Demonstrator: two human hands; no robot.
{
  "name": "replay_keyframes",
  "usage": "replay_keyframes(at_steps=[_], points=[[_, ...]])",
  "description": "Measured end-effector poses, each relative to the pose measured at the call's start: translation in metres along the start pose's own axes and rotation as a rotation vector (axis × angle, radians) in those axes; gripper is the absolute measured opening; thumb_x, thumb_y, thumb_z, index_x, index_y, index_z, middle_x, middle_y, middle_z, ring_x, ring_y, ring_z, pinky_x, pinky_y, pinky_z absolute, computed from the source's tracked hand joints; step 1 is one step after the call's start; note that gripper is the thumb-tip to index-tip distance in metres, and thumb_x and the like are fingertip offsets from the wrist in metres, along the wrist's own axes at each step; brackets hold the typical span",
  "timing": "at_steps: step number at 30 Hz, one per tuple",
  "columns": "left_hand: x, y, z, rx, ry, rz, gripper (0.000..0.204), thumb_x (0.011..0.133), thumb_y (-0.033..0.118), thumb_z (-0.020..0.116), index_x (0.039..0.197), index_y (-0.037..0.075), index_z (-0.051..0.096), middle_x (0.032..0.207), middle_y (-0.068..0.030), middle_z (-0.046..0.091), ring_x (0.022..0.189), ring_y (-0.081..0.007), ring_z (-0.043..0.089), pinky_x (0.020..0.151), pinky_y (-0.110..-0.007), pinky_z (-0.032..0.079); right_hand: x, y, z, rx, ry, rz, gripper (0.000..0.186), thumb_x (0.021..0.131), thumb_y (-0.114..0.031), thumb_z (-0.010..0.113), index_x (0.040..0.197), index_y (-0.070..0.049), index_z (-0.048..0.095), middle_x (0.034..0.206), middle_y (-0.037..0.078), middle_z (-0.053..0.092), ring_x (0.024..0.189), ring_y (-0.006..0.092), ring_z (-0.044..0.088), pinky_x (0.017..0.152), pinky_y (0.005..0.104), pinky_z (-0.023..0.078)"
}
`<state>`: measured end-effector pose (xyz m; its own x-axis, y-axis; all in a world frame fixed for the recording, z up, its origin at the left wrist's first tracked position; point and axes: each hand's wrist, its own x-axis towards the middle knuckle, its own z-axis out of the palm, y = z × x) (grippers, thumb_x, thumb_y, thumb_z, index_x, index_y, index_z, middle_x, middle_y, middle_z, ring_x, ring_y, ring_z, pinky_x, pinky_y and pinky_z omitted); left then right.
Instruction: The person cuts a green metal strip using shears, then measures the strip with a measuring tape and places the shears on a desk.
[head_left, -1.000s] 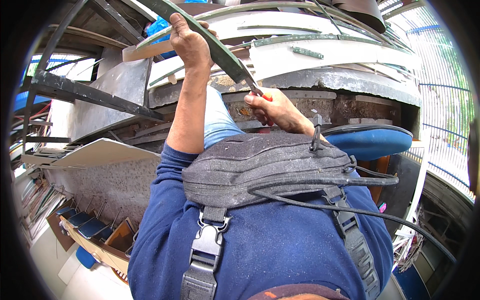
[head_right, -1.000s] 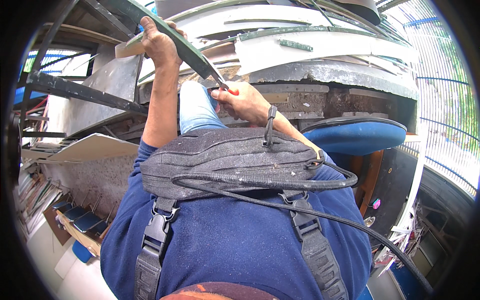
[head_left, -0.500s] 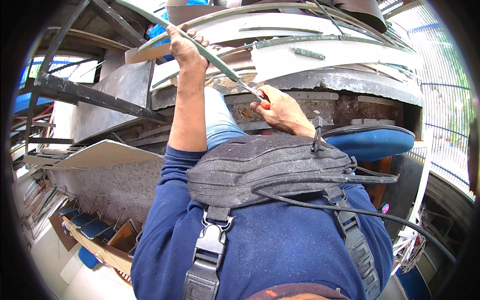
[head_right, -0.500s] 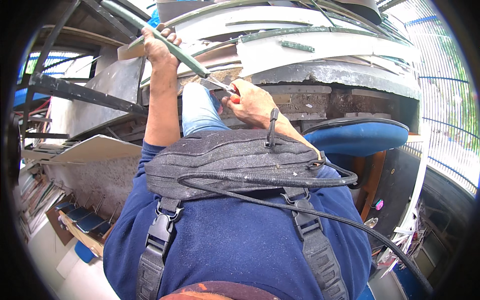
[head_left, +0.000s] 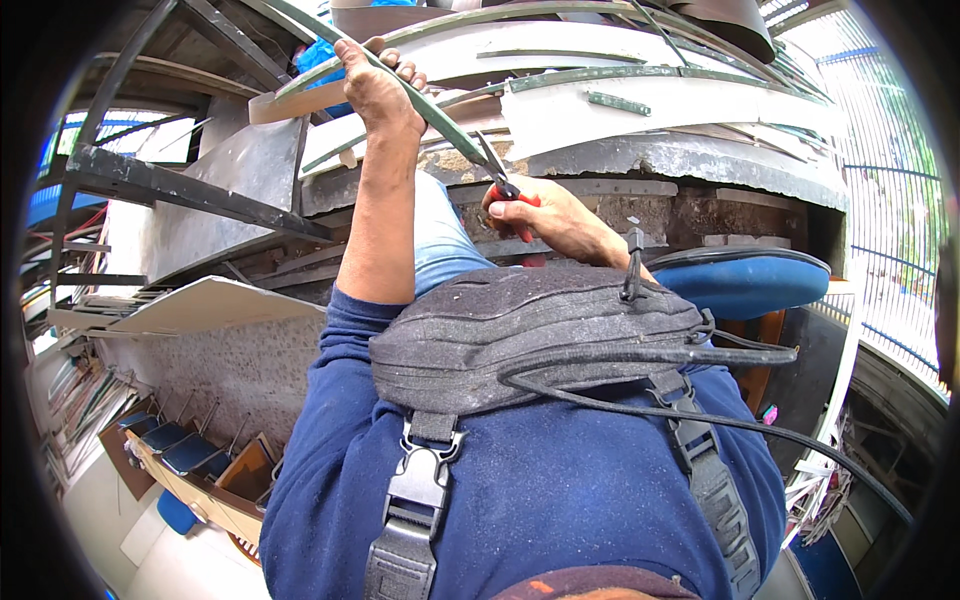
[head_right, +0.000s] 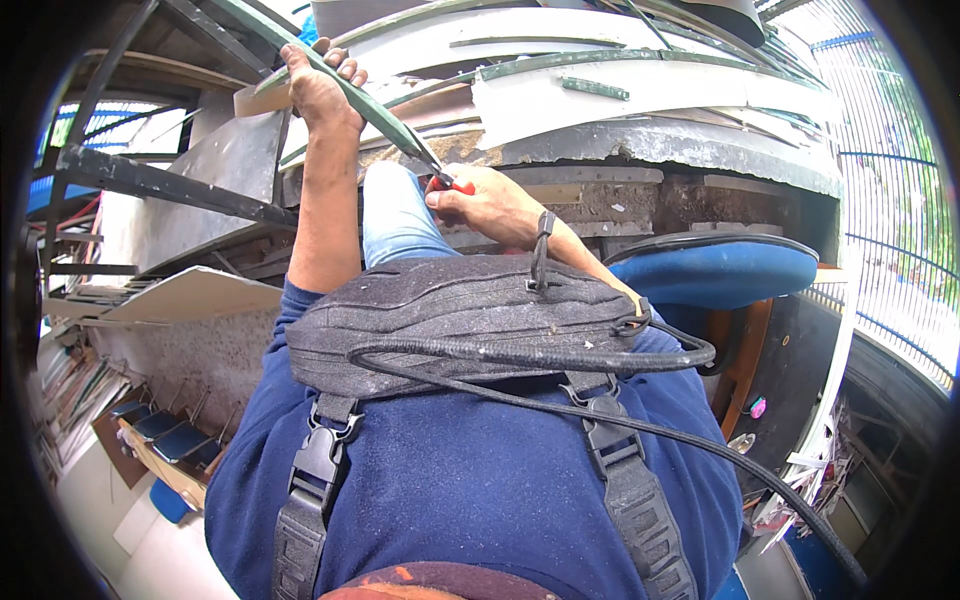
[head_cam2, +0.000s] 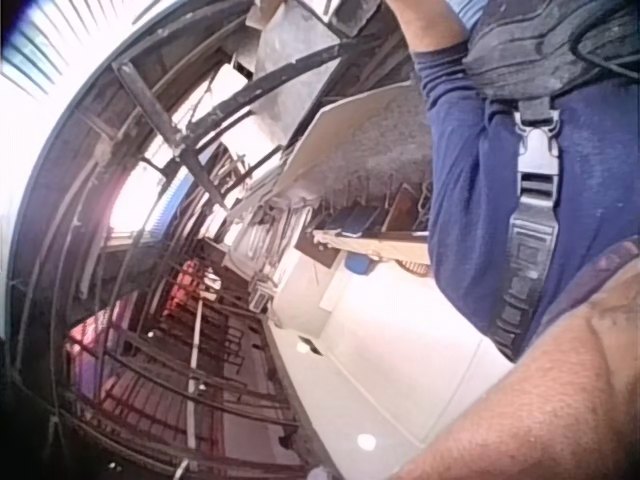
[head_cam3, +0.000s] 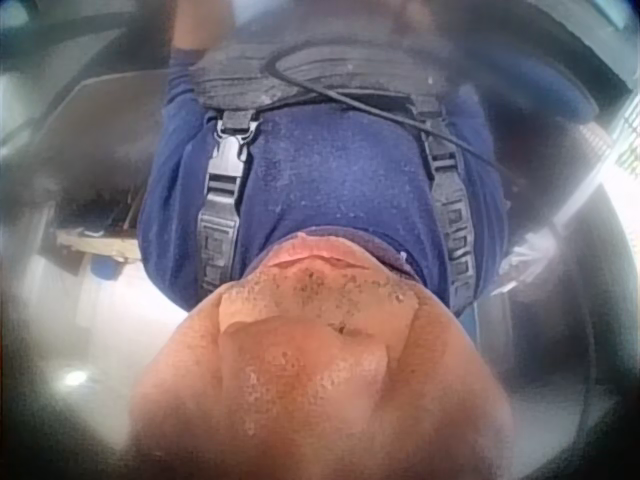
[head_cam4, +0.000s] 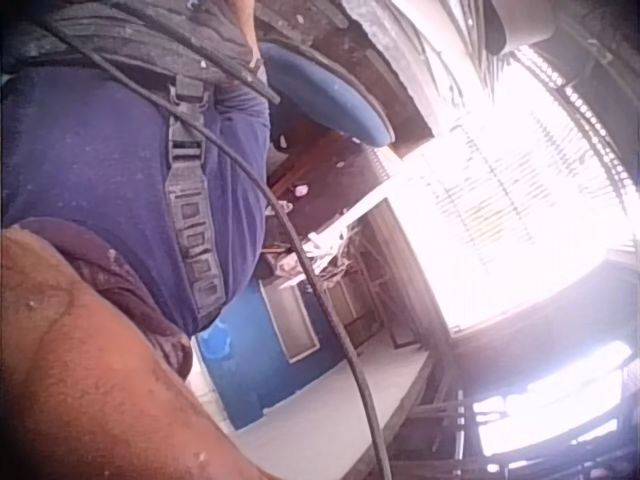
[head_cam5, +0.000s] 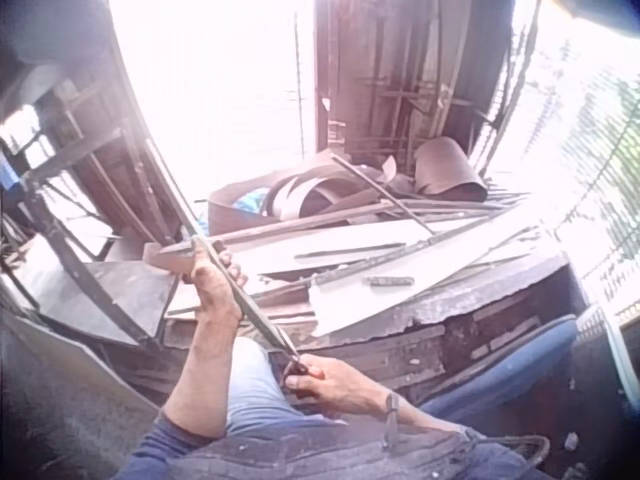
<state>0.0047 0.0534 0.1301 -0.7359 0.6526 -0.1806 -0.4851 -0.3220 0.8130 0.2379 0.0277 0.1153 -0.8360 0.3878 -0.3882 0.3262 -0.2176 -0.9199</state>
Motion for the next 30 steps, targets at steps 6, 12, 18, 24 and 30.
replay_keyframes(at_steps=[6,12,18,24,30], points=[[-0.001,-0.003,0.001,0.011,-0.023,0.022,0.054,0.103,0.055,0.032,0.106,0.005,0.049,0.074,-0.0008,0.042,0.056,-0.0120,0.040,0.050,-0.027,0.037,-0.001,-0.003,0.002,0.003,0.038,0.010,0.028,0.095,-0.031,0.058,0.092,-0.003,0.061,0.070,0.000,0.053,0.063,0.0108,0.049,0.059,0.0279,0.042],[-0.003,-0.001,-0.002,0.009,-0.112,0.066,0.054,0.102,0.057,0.032,0.106,0.006,0.049,0.075,-0.0001,0.042,0.056,-0.0111,0.042,0.050,-0.026,0.038,-0.003,-0.001,0.007,0.129,0.005,0.066,0.028,0.095,-0.031,0.058,0.087,-0.004,0.060,0.066,-0.003,0.049,0.059,0.0081,0.044,0.053,0.0253,0.037],[-0.007,0.006,0.002,0.006,-0.185,0.121,0.055,0.101,0.059,0.032,0.106,0.008,0.049,0.075,0.0004,0.042,0.057,-0.0106,0.043,0.051,-0.026,0.038,-0.003,0.001,0.010,0.189,0.011,0.119,0.028,0.095,-0.031,0.059,0.086,-0.004,0.060,0.064,-0.004,0.047,0.056,0.0071,0.043,0.051,0.0253,0.035],[-0.008,0.010,0.006,-0.081,-0.218,0.157,0.054,0.100,0.062,0.033,0.106,0.010,0.047,0.077,0.0001,0.042,0.058,-0.0111,0.041,0.052,-0.026,0.036,0.000,0.007,0.011,0.195,0.047,0.123,0.030,0.096,-0.032,0.058,0.085,-0.004,0.061,0.061,-0.005,0.046,0.054,0.0073,0.040,0.049,0.0260,0.033],[-0.010,0.014,0.008,-0.083,-0.228,0.172,0.054,0.099,0.063,0.033,0.107,0.011,0.047,0.077,0.0000,0.041,0.060,-0.0120,0.039,0.053,-0.027,0.035,0.004,0.016,0.015,0.242,0.083,0.097,0.033,0.096,-0.033,0.059,0.084,-0.003,0.062,0.061,-0.005,0.046,0.053,0.0068,0.040,0.048,0.0259,0.033]])
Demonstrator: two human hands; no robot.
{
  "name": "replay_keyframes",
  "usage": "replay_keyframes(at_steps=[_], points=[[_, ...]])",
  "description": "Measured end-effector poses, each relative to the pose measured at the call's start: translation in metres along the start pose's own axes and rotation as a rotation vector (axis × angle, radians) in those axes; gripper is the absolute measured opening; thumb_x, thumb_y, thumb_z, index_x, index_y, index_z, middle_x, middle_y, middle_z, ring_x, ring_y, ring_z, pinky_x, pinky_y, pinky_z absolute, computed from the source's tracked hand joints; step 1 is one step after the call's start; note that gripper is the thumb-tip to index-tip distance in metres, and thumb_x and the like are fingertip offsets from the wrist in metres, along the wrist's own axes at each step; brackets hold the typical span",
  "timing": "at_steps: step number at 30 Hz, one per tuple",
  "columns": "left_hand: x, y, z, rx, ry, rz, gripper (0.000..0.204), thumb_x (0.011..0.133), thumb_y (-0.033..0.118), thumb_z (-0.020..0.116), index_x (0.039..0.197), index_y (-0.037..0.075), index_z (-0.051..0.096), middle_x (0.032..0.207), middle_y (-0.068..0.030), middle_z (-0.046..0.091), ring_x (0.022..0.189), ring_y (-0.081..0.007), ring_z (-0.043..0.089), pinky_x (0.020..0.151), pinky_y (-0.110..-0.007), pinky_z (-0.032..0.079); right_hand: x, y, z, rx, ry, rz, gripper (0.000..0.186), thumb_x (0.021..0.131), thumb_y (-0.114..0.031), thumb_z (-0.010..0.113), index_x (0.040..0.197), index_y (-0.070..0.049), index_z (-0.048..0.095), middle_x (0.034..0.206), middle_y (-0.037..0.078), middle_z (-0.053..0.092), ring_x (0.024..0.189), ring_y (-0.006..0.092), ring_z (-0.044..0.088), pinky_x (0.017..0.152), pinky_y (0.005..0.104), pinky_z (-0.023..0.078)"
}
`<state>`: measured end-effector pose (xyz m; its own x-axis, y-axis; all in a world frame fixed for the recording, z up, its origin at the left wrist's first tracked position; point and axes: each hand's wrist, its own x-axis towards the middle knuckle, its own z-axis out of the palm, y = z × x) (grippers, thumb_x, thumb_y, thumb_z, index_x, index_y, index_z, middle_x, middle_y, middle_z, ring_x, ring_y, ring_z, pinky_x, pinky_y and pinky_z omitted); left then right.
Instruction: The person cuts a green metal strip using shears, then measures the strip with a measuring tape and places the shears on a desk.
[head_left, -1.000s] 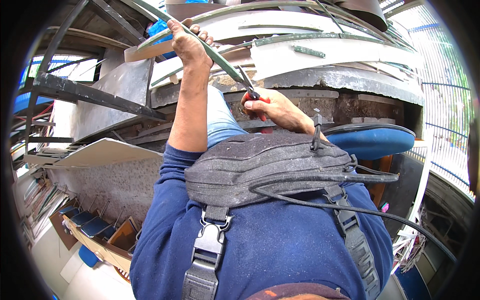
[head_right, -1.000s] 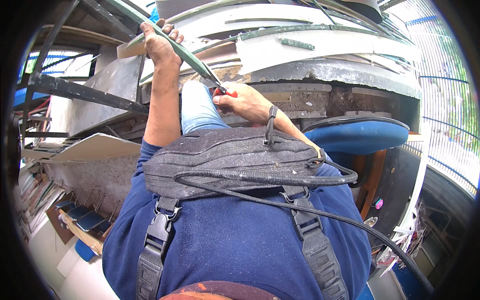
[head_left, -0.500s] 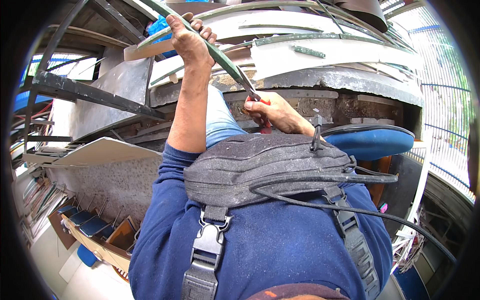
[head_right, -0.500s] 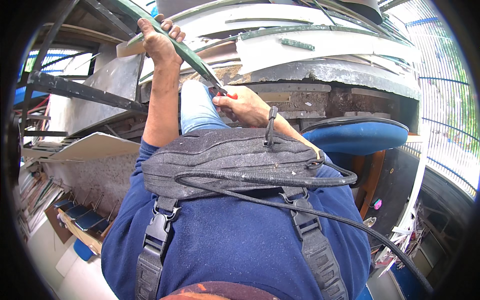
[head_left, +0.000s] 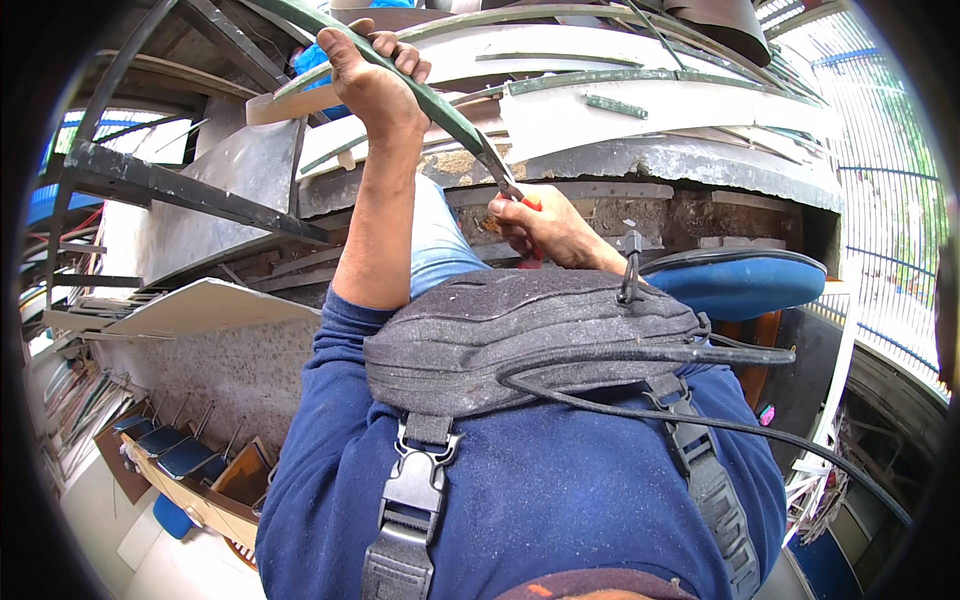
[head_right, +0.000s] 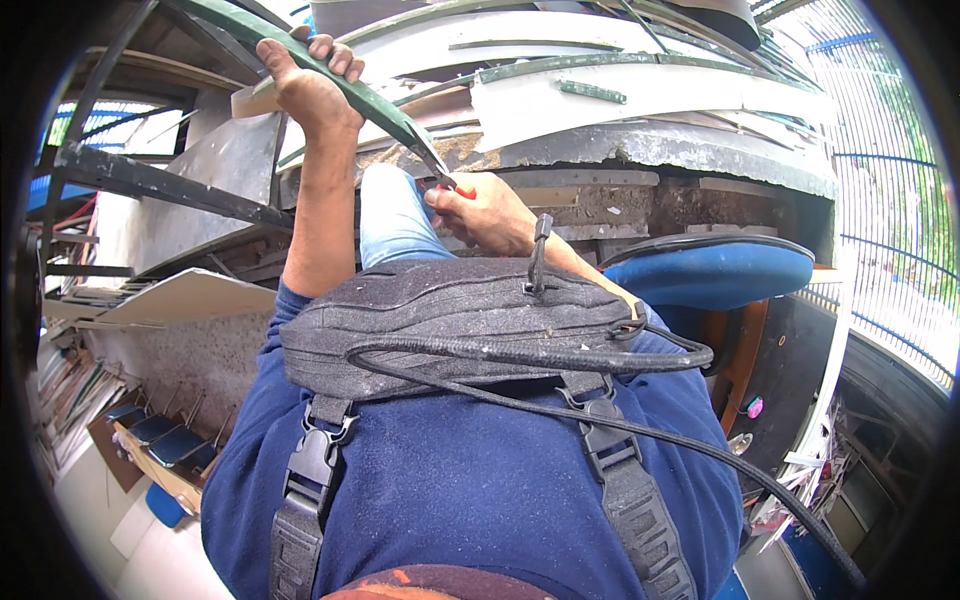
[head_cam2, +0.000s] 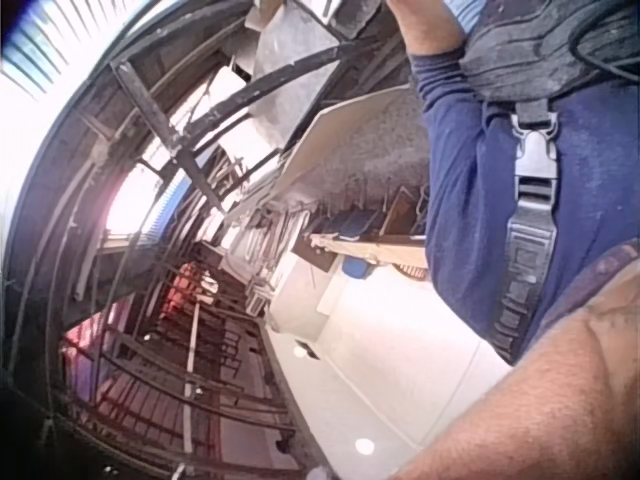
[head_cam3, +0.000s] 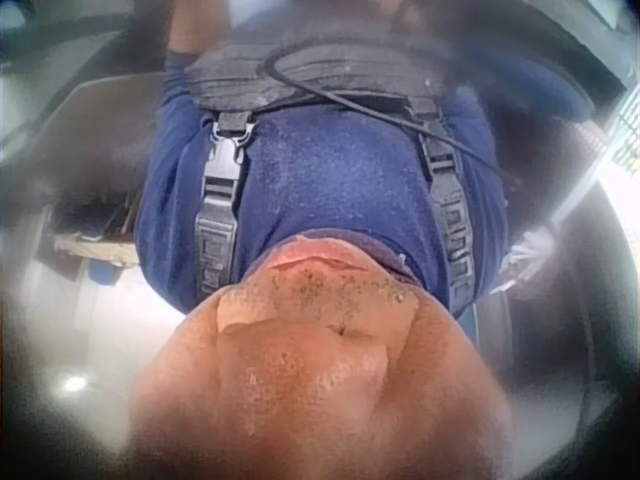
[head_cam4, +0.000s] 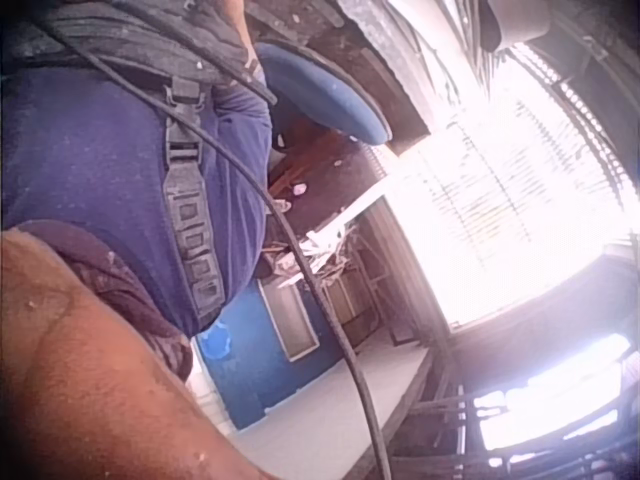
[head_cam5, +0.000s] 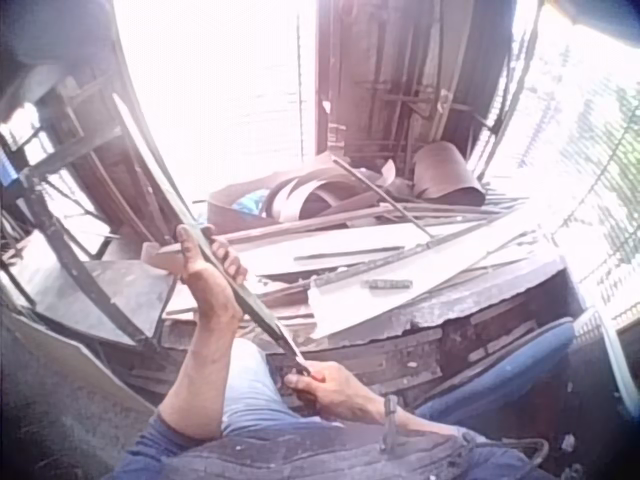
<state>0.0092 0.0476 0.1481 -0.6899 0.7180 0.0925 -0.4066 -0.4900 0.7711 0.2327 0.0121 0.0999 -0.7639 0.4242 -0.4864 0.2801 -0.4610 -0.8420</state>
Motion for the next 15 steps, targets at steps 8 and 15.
replay_keyframes(at_steps=[8,15], points=[[0.007,-0.004,-0.010,0.155,-0.023,0.024,0.060,0.101,0.059,0.032,0.119,0.005,0.050,0.080,-0.0038,0.050,0.066,-0.0159,0.050,0.060,-0.033,0.046,0.000,-0.010,-0.001,-0.456,0.151,-0.192,0.030,0.092,-0.033,0.062,0.093,-0.003,0.061,0.075,0.010,0.061,0.068,0.0231,0.059,0.064,0.0370,0.046],[0.015,-0.007,-0.025,0.112,0.173,-0.006,0.054,0.105,0.050,0.026,0.119,0.004,0.049,0.082,-0.0077,0.058,0.066,-0.0140,0.056,0.055,-0.031,0.051,-0.004,0.002,-0.010,-0.701,0.267,-0.198,0.033,0.088,-0.031,0.066,0.105,-0.004,0.059,0.090,0.015,0.065,0.083,0.0295,0.064,0.077,0.0393,0.050]])
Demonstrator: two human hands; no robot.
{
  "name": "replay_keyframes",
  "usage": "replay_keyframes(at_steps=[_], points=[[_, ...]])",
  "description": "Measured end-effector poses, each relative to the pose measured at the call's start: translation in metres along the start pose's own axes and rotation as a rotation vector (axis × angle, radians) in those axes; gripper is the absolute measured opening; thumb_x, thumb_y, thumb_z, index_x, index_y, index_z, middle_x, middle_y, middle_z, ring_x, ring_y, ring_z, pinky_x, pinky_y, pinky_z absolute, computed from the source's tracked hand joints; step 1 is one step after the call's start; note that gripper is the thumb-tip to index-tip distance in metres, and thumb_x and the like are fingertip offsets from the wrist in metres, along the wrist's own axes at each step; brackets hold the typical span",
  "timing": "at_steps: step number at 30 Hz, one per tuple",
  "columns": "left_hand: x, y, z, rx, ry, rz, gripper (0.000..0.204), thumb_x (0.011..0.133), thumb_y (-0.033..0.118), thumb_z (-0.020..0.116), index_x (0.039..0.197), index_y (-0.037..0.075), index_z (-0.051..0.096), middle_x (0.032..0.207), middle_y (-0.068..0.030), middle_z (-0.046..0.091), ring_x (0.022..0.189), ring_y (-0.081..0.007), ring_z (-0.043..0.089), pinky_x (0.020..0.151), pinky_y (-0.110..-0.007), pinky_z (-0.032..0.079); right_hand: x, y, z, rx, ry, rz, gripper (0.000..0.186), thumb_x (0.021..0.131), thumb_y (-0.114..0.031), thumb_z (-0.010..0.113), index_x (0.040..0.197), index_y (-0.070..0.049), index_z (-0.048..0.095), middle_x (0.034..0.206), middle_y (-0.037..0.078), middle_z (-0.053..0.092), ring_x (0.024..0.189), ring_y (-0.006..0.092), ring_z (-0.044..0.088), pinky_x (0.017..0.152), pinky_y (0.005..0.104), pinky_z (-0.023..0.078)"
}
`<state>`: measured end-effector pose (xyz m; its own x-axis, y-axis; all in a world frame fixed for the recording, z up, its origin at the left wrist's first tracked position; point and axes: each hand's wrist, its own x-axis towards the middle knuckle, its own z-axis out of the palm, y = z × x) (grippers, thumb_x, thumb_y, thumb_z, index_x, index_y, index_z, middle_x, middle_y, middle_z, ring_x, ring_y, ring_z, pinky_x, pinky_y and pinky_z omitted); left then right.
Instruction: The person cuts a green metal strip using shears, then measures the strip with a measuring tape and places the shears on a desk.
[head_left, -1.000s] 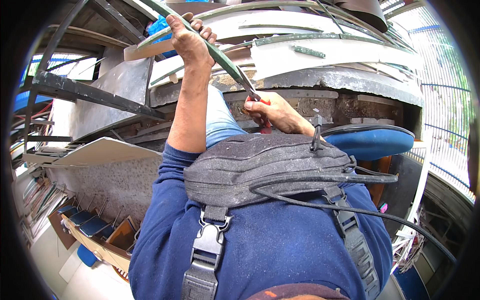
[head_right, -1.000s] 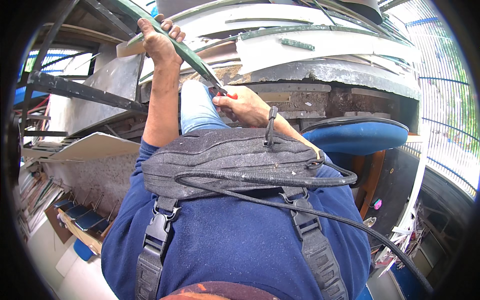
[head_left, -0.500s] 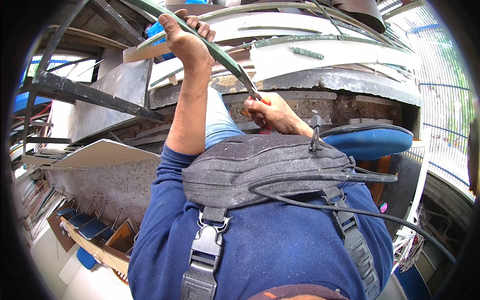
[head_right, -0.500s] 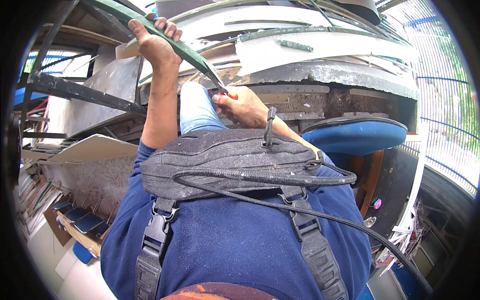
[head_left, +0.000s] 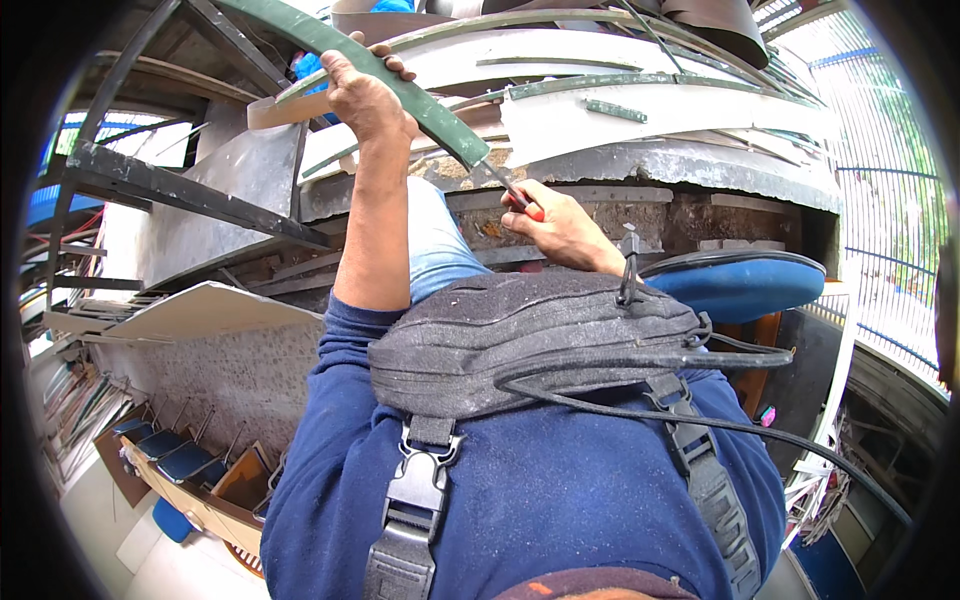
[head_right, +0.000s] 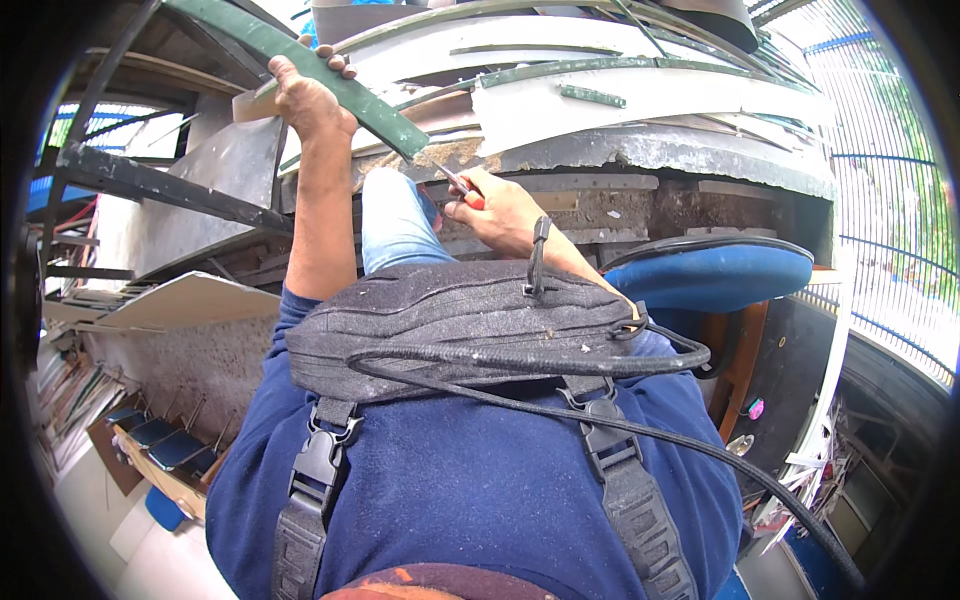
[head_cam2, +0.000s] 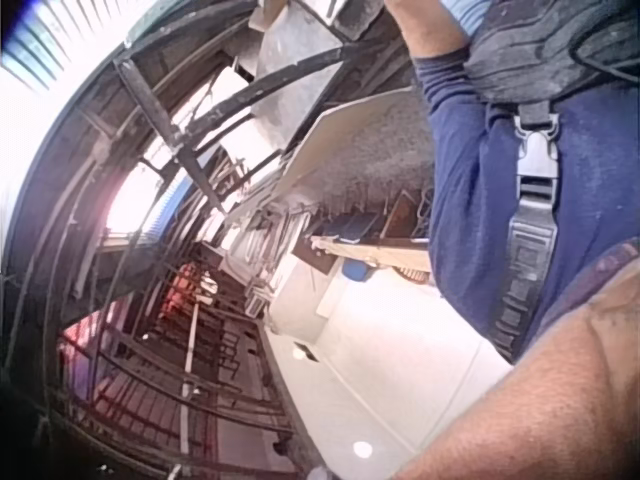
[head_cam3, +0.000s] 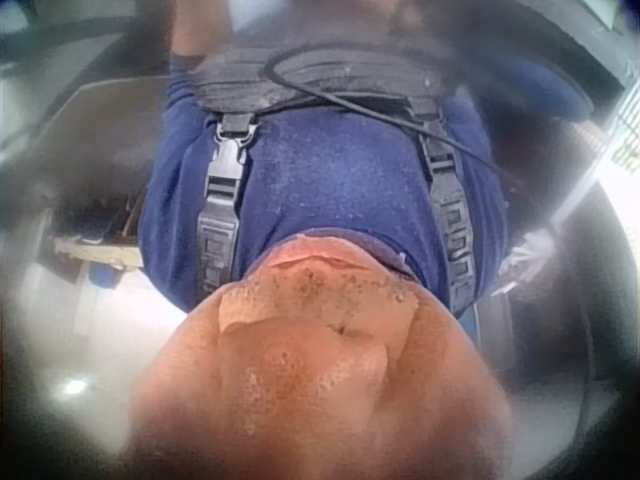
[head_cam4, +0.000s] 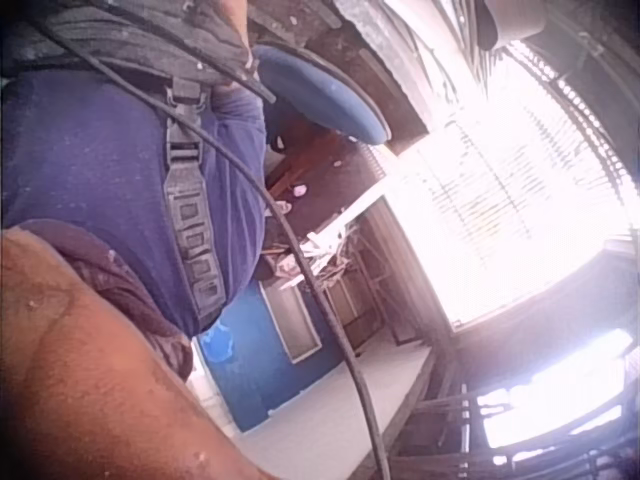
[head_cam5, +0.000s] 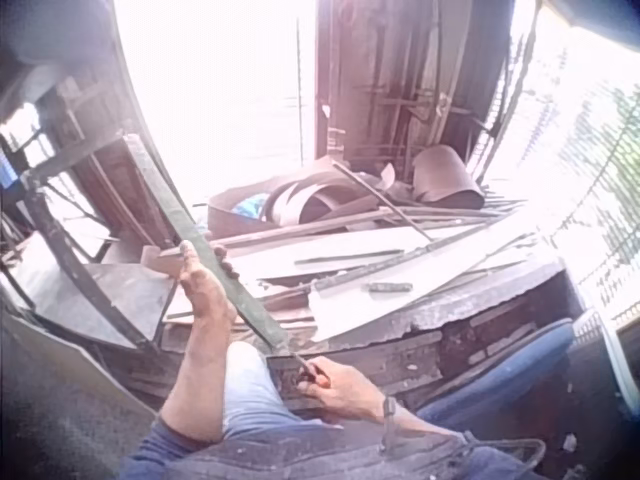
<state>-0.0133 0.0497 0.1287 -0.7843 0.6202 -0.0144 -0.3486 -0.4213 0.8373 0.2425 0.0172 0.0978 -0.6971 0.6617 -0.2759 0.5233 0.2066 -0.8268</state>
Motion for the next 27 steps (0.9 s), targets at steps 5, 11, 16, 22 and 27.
replay_keyframes(at_steps=[5,11,16,22,27], points=[[-0.003,0.006,-0.001,0.037,-0.035,-0.026,0.061,0.103,0.056,0.022,0.112,0.004,0.051,0.073,-0.0074,0.056,0.058,-0.0189,0.057,0.056,-0.037,0.054,0.001,-0.004,-0.009,0.502,-0.235,0.067,0.027,0.091,-0.026,0.062,0.103,-0.002,0.063,0.085,0.004,0.065,0.074,0.0123,0.057,0.066,0.0279,0.047],[-0.011,0.012,0.003,0.123,-0.025,-0.095,0.064,0.103,0.057,0.019,0.105,0.003,0.054,0.072,-0.0073,0.060,0.063,-0.0201,0.059,0.063,-0.037,0.053,0.003,-0.013,-0.013,0.652,-0.277,0.041,0.027,0.092,-0.028,0.060,0.102,-0.003,0.064,0.081,0.002,0.065,0.065,0.0069,0.053,0.057,0.0226,0.043],[-0.012,0.015,0.006,0.155,-0.005,-0.120,0.065,0.103,0.057,0.019,0.101,0.003,0.054,0.070,-0.0078,0.061,0.062,-0.0211,0.060,0.060,-0.037,0.053,0.005,-0.018,-0.013,0.607,-0.299,0.024,0.027,0.093,-0.029,0.059,0.100,-0.003,0.064,0.079,0.002,0.065,0.064,0.0072,0.052,0.056,0.0231,0.042],[-0.016,0.015,0.007,0.180,-0.014,-0.120,0.064,0.102,0.058,0.020,0.099,0.003,0.054,0.069,-0.0074,0.059,0.061,-0.0211,0.060,0.059,-0.037,0.052,0.003,-0.019,-0.013,0.502,-0.313,0.076,0.024,0.094,-0.029,0.058,0.094,-0.006,0.064,0.069,-0.002,0.056,0.061,0.0069,0.049,0.054,0.0234,0.039],[-0.018,0.016,0.009,0.181,-0.022,-0.108,0.064,0.102,0.058,0.020,0.098,0.005,0.053,0.068,-0.0066,0.059,0.060,-0.0204,0.059,0.058,-0.036,0.052,-0.003,-0.025,-0.010,0.591,-0.292,0.136,0.026,0.095,-0.029,0.057,0.089,-0.005,0.064,0.065,-0.003,0.052,0.058,0.0070,0.047,0.052,0.0243,0.038]])
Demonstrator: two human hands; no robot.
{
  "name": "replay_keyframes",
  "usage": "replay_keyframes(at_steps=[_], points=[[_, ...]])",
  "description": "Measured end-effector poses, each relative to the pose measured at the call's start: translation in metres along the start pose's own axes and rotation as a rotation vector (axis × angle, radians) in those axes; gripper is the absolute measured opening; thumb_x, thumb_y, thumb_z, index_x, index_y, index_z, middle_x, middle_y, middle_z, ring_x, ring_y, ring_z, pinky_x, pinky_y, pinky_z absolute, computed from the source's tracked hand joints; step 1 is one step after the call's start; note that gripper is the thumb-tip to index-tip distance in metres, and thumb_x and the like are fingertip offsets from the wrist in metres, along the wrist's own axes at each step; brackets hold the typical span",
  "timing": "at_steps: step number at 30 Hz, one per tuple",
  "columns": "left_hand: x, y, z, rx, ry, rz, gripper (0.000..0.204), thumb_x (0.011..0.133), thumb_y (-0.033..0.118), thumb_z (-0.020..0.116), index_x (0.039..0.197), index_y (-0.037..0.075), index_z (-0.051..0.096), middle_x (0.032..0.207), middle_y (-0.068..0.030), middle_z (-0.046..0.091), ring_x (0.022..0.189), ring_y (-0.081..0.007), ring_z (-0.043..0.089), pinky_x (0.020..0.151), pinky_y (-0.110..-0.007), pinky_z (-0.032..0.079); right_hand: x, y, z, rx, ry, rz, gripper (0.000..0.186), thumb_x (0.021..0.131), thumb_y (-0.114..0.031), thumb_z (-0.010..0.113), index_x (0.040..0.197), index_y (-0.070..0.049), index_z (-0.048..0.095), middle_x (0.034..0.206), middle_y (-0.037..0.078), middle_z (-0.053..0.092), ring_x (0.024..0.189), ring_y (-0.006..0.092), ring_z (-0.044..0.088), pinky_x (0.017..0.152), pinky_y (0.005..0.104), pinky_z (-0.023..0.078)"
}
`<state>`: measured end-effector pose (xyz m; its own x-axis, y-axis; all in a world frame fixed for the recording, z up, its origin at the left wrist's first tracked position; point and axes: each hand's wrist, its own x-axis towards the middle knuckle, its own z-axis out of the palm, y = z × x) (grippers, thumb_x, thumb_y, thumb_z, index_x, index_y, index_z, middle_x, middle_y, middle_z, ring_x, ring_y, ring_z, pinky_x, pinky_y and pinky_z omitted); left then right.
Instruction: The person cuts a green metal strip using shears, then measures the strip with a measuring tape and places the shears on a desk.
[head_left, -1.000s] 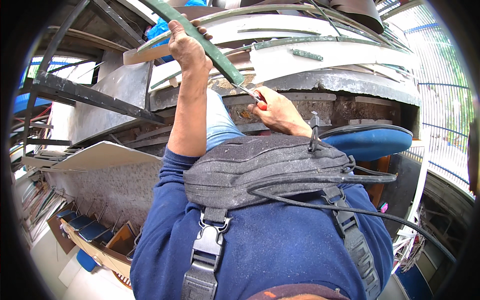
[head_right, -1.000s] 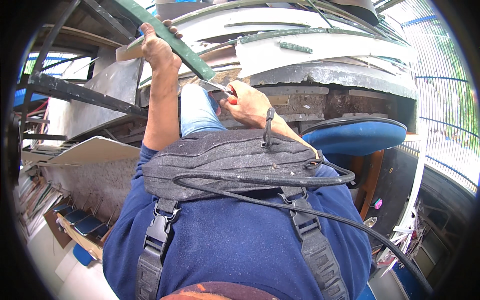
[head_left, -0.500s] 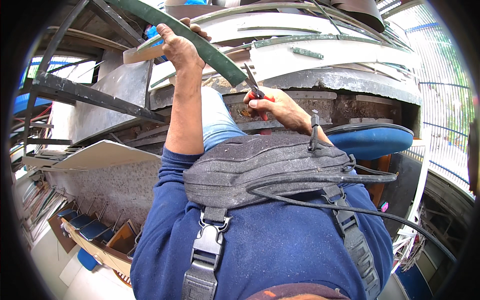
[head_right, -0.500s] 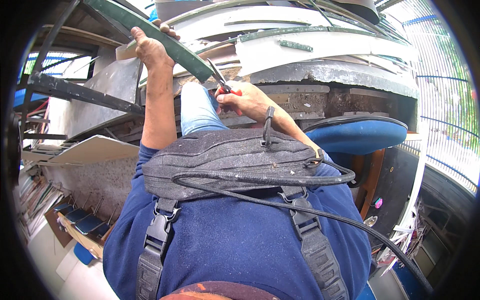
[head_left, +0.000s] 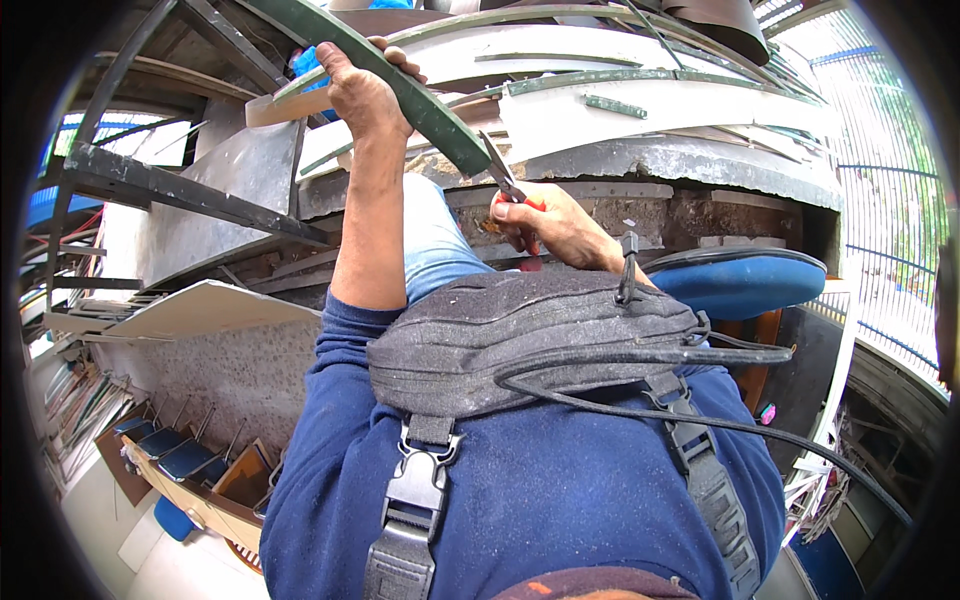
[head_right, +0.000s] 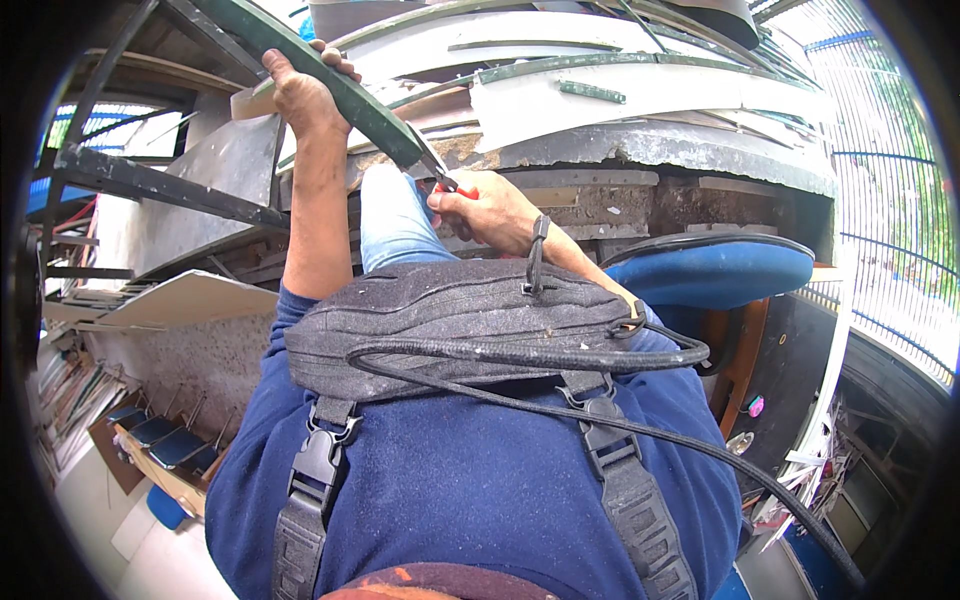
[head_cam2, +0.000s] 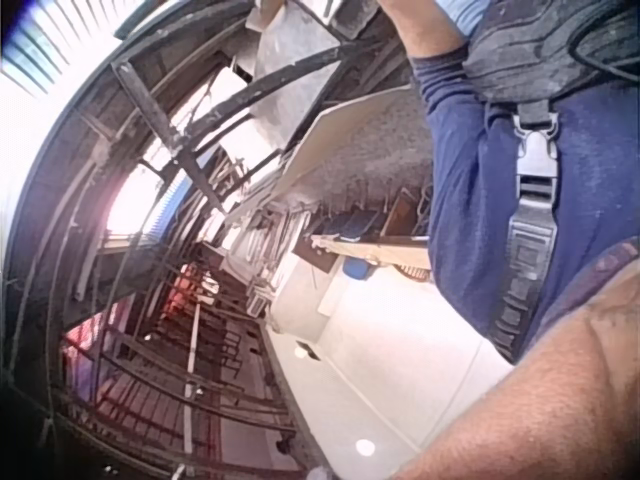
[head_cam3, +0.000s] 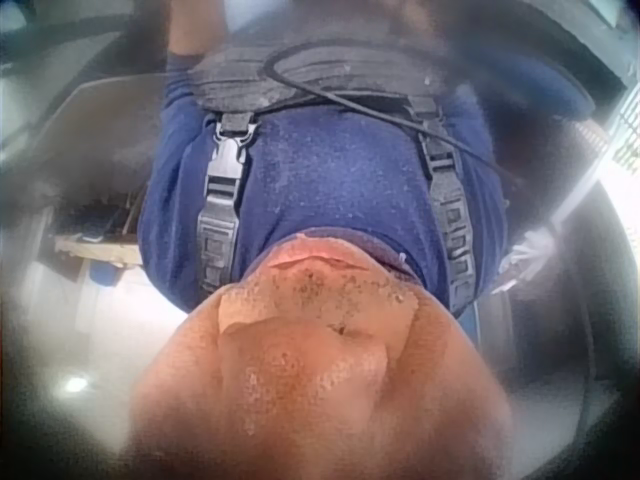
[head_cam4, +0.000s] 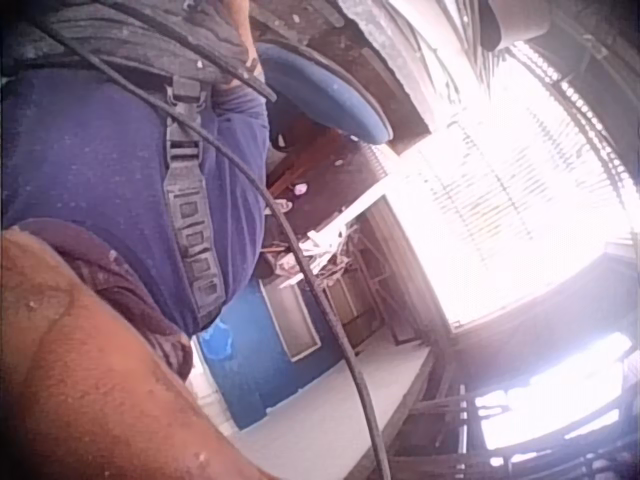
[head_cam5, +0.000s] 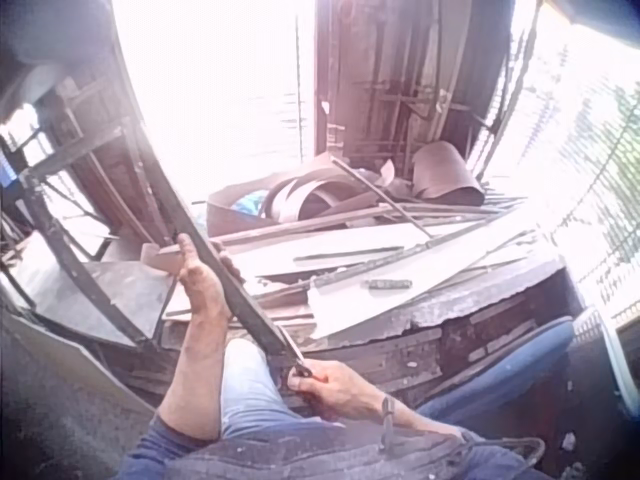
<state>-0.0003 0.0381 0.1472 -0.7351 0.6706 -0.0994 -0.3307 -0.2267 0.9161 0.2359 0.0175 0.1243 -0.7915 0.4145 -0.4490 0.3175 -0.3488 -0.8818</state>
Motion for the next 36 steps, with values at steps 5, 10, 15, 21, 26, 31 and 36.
replay_keyframes(at_steps=[5,10,15,21,26,31,36], points=[[-0.002,0.006,0.005,0.021,-0.042,0.097,0.064,0.102,0.060,0.020,0.096,0.006,0.053,0.066,-0.0052,0.058,0.059,-0.0193,0.059,0.057,-0.035,0.052,0.000,0.001,0.002,0.069,0.031,0.014,0.029,0.096,-0.029,0.056,0.087,-0.003,0.064,0.064,-0.002,0.051,0.056,0.0071,0.047,0.051,0.0247,0.037],[0.000,0.010,0.006,-0.003,-0.081,0.107,0.065,0.101,0.061,0.020,0.096,0.006,0.053,0.066,-0.0054,0.057,0.058,-0.0192,0.059,0.057,-0.035,0.052,0.001,0.002,0.000,-0.011,0.031,0.010,0.029,0.096,-0.029,0.057,0.087,-0.003,0.064,0.061,-0.003,0.050,0.053,0.0075,0.045,0.050,0.0262,0.037],[0.001,0.007,0.008,-0.007,-0.097,0.122,0.065,0.101,0.061,0.020,0.096,0.005,0.053,0.066,-0.0060,0.057,0.058,-0.0195,0.059,0.056,-0.035,0.052,0.004,0.012,-0.002,0.013,0.040,-0.003,0.031,0.096,-0.030,0.056,0.086,-0.002,0.065,0.060,-0.002,0.051,0.053,0.0077,0.046,0.050,0.0265,0.037],[0.001,0.003,0.006,-0.033,-0.087,0.099,0.064,0.102,0.060,0.020,0.096,0.005,0.053,0.065,-0.0073,0.056,0.060,-0.0212,0.059,0.059,-0.038,0.052,0.003,0.009,-0.002,-0.091,0.085,0.014,0.032,0.095,-0.032,0.055,0.088,-0.003,0.066,0.063,0.001,0.055,0.056,0.0106,0.051,0.053,0.0283,0.041],[0.008,0.000,0.003,-0.131,-0.101,0.020,0.054,0.103,0.054,0.027,0.102,0.006,0.052,0.077,-0.0081,0.058,0.062,-0.0212,0.057,0.062,-0.040,0.050,0.000,0.002,-0.001,-0.385,0.198,-0.056,0.032,0.094,-0.033,0.056,0.090,-0.003,0.066,0.069,0.011,0.062,0.065,0.0241,0.061,0.063,0.0363,0.048],[0.014,-0.002,-0.003,-0.121,0.038,0.015,0.045,0.102,0.050,0.039,0.110,0.007,0.048,0.078,-0.0066,0.056,0.057,-0.0208,0.057,0.052,-0.039,0.051,0.002,0.002,0.000,-0.536,0.234,-0.079,0.034,0.093,-0.036,0.058,0.090,-0.003,0.065,0.081,0.019,0.065,0.077,0.0354,0.064,0.070,0.0424,0.049],[0.014,-0.004,0.001,-0.144,0.083,0.030,0.044,0.101,0.051,0.044,0.106,0.008,0.047,0.074,-0.0049,0.053,0.053,-0.0182,0.055,0.047,-0.035,0.047,0.002,0.003,-0.001,-0.553,0.283,-0.075,0.034,0.092,-0.037,0.060,0.092,-0.003,0.064,0.083,0.018,0.065,0.079,0.0355,0.064,0.072,0.0425,0.049]])
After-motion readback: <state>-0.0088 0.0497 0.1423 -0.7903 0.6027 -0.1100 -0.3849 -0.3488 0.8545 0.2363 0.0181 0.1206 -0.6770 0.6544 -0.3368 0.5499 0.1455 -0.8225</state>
